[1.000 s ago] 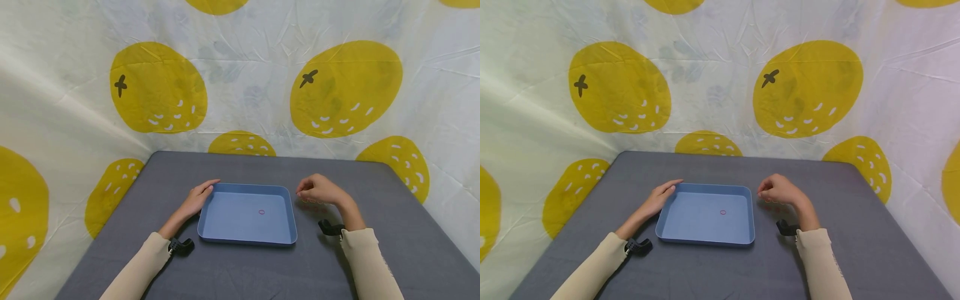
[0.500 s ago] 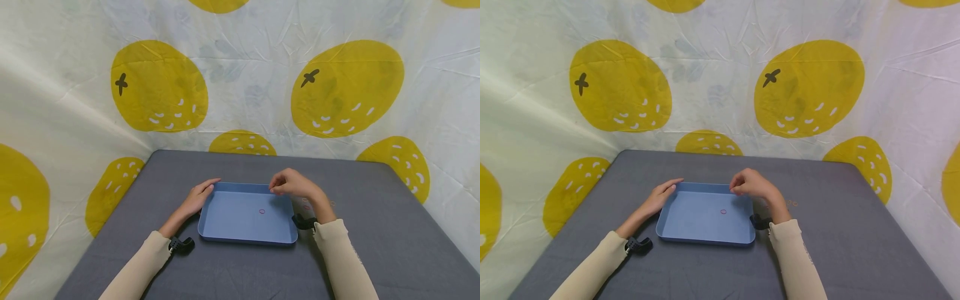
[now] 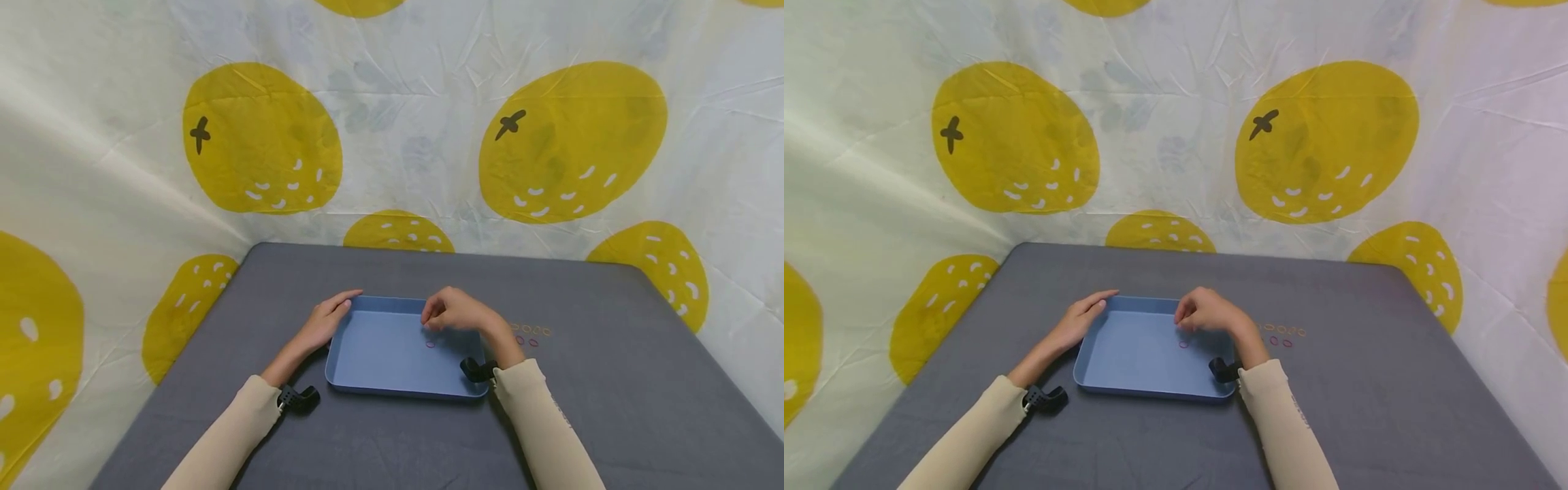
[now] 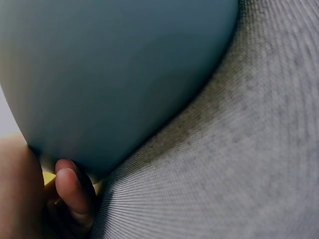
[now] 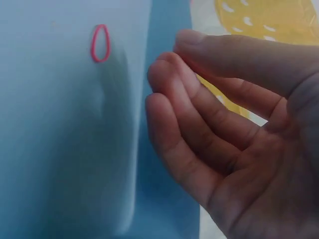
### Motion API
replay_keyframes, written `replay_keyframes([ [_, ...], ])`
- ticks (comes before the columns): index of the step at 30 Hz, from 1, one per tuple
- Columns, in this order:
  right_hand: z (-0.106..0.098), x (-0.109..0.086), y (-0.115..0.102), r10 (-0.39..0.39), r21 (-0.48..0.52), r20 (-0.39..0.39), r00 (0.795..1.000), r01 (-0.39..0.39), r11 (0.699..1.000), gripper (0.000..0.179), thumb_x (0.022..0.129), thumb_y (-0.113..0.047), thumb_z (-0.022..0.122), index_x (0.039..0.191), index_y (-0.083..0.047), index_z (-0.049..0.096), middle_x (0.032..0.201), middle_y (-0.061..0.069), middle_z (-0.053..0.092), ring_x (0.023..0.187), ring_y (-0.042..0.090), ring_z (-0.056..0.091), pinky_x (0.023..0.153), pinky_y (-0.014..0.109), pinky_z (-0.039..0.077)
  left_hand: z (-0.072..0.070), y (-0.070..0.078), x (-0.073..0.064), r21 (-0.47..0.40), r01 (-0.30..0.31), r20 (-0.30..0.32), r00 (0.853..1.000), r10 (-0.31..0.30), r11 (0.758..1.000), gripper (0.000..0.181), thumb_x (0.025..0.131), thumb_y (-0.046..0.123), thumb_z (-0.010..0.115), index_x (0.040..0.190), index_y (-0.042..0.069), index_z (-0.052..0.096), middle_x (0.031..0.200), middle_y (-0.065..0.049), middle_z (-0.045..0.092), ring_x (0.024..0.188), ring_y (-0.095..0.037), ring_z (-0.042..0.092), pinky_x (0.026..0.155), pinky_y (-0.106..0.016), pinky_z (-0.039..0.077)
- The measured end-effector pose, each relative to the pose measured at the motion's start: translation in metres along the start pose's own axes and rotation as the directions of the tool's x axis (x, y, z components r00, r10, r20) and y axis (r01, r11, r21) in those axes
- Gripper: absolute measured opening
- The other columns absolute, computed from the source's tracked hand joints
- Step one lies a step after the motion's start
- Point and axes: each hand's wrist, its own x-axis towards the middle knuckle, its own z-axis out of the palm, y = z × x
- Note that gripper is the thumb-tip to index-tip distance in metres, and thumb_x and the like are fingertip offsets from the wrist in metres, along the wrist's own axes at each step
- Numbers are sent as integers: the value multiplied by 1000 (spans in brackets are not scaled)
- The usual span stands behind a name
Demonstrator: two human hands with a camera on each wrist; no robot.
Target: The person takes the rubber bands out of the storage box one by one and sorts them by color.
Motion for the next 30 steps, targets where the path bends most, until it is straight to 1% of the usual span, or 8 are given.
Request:
replay_keyframes([
  [3,1,1,1,-8,-20,22,1000,9,1000,8,89,-4,73,95,-3,79,85,5,77,69,12,63,66,28,51,-2,0,1,3,-9,-4,1000,9,1000,41,113,31,41,152,25,54,157,-7,52,138,-33,54,108,-56,44],
  [7,3,2,2,3,-33,61,998,-1,999,7,88,-3,76,94,-2,78,83,6,77,68,10,63,65,27,52,-3,0,2,9,-15,-2,1000,15,1000,41,113,31,41,152,25,54,157,-7,52,146,-32,47,116,-58,39],
  [11,6,1,2,28,-30,84,996,-25,999,5,87,-3,77,93,-2,78,83,5,77,68,9,62,65,26,52,-3,0,2,7,-17,4,1000,17,1000,42,113,32,41,152,25,54,157,-7,52,142,-33,51,113,-57,41],
  [14,8,1,3,37,-38,83,996,-34,999,3,87,-4,77,90,-2,77,82,5,76,68,9,60,65,27,51,-2,0,2,13,-19,3,1000,19,1000,42,113,33,41,152,25,53,157,-7,53,136,-33,55,108,-55,43],
  [16,8,0,3,42,-55,81,996,-38,998,2,88,-5,78,88,-3,77,81,4,76,67,9,59,65,27,51,-1,-1,1,15,-17,3,1000,17,1000,42,113,33,40,152,25,54,157,-7,53,135,-32,55,107,-54,43],
  [21,10,-2,1,71,-81,80,994,-65,995,4,88,-7,80,84,-6,78,77,0,73,64,9,56,62,26,49,0,0,-1,10,-10,4,1000,10,1000,42,113,31,41,152,24,54,157,-7,52,144,-32,49,114,-57,40],
  [25,11,-3,1,77,-83,72,994,-71,994,6,87,-5,80,81,-6,79,74,0,73,62,9,56,60,26,49,0,1,-1,2,8,6,1000,-8,1000,41,114,31,40,152,24,54,157,-7,52,146,-32,47,116,-58,38],
  [30,13,-3,0,90,-103,56,994,-84,991,10,87,-5,79,78,-9,79,71,-2,71,61,9,56,59,26,49,1,3,-1,-3,20,6,1000,-20,1000,41,114,31,40,152,26,54,158,-7,51,142,-31,50,113,-56,40],
])
